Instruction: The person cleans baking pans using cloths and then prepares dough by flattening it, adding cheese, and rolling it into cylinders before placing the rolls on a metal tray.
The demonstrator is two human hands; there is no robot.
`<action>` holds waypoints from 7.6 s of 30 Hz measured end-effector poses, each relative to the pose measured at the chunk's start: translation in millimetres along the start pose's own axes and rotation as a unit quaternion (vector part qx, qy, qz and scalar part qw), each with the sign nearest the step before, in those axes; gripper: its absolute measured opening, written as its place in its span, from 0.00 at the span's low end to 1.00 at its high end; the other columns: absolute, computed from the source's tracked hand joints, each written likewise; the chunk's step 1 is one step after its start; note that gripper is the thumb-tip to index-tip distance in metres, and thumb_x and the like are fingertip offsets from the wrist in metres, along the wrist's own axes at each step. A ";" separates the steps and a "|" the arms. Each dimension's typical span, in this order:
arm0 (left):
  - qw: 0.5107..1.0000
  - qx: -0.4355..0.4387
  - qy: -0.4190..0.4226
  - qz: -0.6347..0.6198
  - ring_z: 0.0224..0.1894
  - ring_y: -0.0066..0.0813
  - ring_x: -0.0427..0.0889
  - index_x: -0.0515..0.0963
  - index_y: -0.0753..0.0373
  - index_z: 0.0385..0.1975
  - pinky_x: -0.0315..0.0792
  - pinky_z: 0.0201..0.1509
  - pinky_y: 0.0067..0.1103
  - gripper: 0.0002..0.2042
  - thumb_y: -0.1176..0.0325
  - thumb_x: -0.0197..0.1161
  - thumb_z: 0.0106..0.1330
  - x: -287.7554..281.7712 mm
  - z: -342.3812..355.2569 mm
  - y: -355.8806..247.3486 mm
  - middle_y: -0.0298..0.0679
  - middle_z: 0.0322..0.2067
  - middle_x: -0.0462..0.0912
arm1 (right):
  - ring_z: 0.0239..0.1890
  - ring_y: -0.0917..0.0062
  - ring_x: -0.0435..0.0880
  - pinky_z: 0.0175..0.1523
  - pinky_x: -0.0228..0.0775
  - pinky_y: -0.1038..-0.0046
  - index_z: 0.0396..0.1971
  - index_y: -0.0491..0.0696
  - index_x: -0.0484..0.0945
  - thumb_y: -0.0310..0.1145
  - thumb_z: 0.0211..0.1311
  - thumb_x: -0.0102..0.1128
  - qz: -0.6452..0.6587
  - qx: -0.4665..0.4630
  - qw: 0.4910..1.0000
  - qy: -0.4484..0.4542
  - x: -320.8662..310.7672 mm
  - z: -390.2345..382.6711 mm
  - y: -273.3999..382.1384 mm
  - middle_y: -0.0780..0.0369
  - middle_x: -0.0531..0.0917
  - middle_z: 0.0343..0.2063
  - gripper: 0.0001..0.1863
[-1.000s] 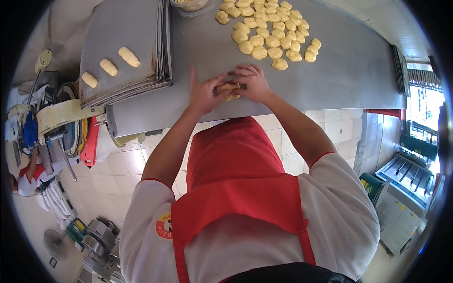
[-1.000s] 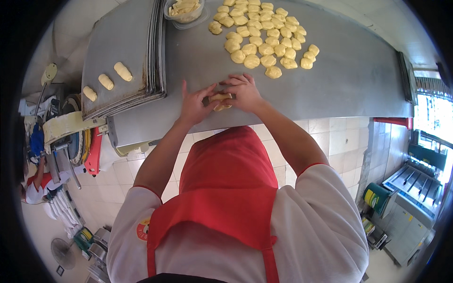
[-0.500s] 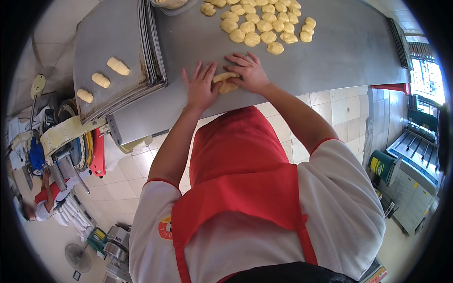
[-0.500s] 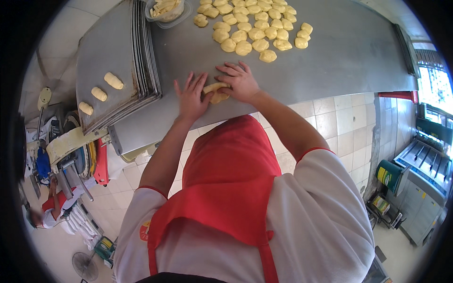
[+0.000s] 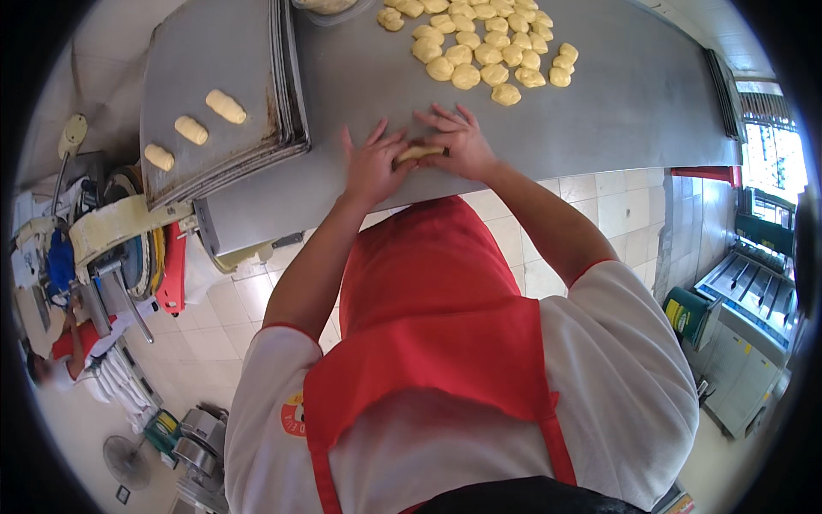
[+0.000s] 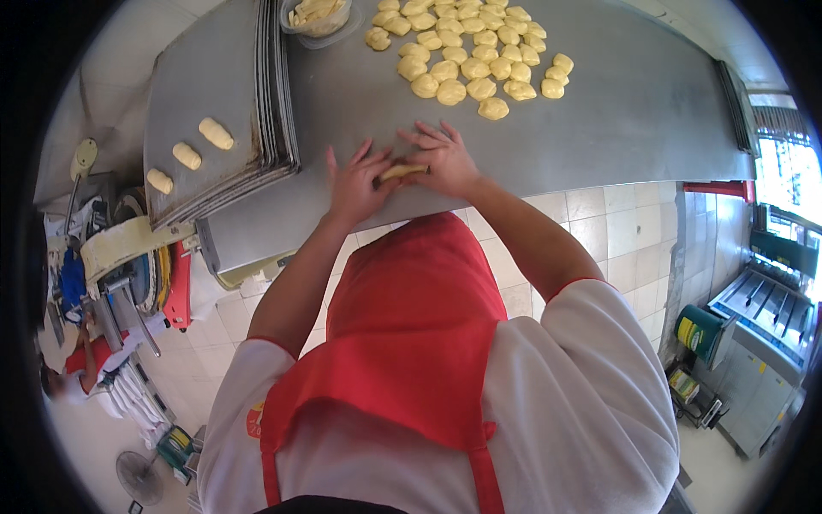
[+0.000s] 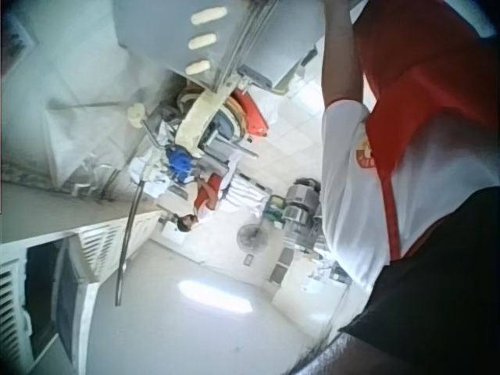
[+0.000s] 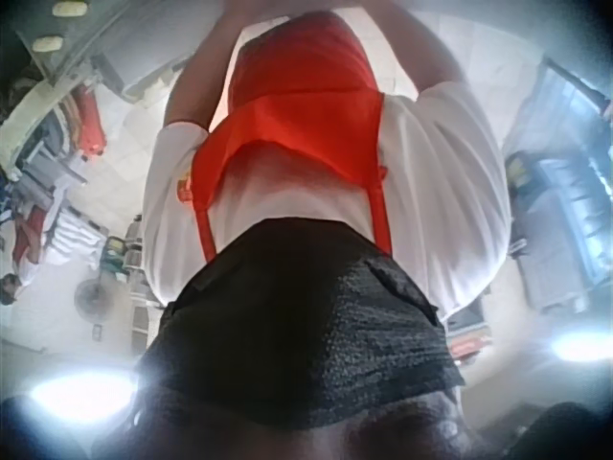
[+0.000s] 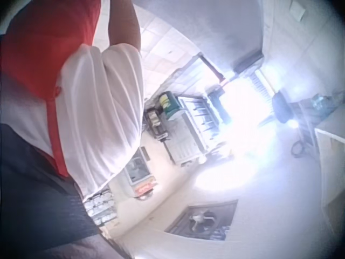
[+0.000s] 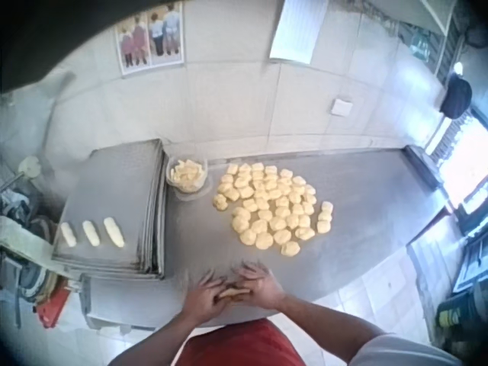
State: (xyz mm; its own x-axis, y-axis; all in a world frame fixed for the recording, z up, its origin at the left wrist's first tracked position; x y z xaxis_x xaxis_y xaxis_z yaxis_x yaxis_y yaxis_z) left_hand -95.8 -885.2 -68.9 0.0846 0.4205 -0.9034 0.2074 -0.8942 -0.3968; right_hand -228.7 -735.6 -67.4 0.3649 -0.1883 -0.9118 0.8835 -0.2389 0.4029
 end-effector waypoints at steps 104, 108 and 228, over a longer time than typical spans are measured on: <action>0.766 -0.061 -0.432 -0.473 0.79 0.50 0.62 0.77 0.68 0.66 0.52 0.81 0.44 0.37 0.44 0.67 0.65 -216.6 -313.3 233.0 0.53 0.75 0.66 | 0.55 0.62 0.87 0.57 0.84 0.64 0.62 0.50 0.82 0.25 0.60 0.73 0.105 -0.117 0.982 -0.100 -84.5 407.6 312.9 0.57 0.82 0.59 0.28; 0.745 -0.018 -0.373 -0.553 0.76 0.50 0.65 0.78 0.69 0.65 0.58 0.79 0.44 0.37 0.46 0.69 0.63 -204.5 -294.4 190.4 0.54 0.72 0.70 | 0.56 0.58 0.86 0.60 0.81 0.62 0.61 0.48 0.82 0.33 0.63 0.72 0.077 0.028 0.969 -0.234 -158.4 329.8 186.2 0.51 0.81 0.60 0.25; 0.950 -0.060 -0.301 0.053 0.68 0.34 0.77 0.82 0.50 0.59 0.35 0.83 0.61 0.20 0.63 0.71 0.67 -19.3 10.8 10.2 0.31 0.63 0.82 | 0.66 0.63 0.73 0.69 0.63 0.56 0.54 0.59 0.89 0.42 0.60 0.75 -0.029 -0.035 0.996 -0.076 -6.5 65.9 3.5 0.69 0.81 0.61 0.21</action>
State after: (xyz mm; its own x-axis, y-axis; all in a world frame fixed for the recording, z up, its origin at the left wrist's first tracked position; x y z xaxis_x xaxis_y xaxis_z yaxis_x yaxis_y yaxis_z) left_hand -105.8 -904.1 -57.3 -0.4542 0.1318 -0.8811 0.3414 -0.8878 -0.3087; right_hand -247.3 -798.0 -54.8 0.2694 -0.3190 -0.9087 0.9218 -0.1877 0.3391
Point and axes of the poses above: each hand's wrist, its own z-axis towards the middle knuckle, its own x-axis out of the palm, y = z × x, the point moved 5 cm from there along z, towards the middle knuckle
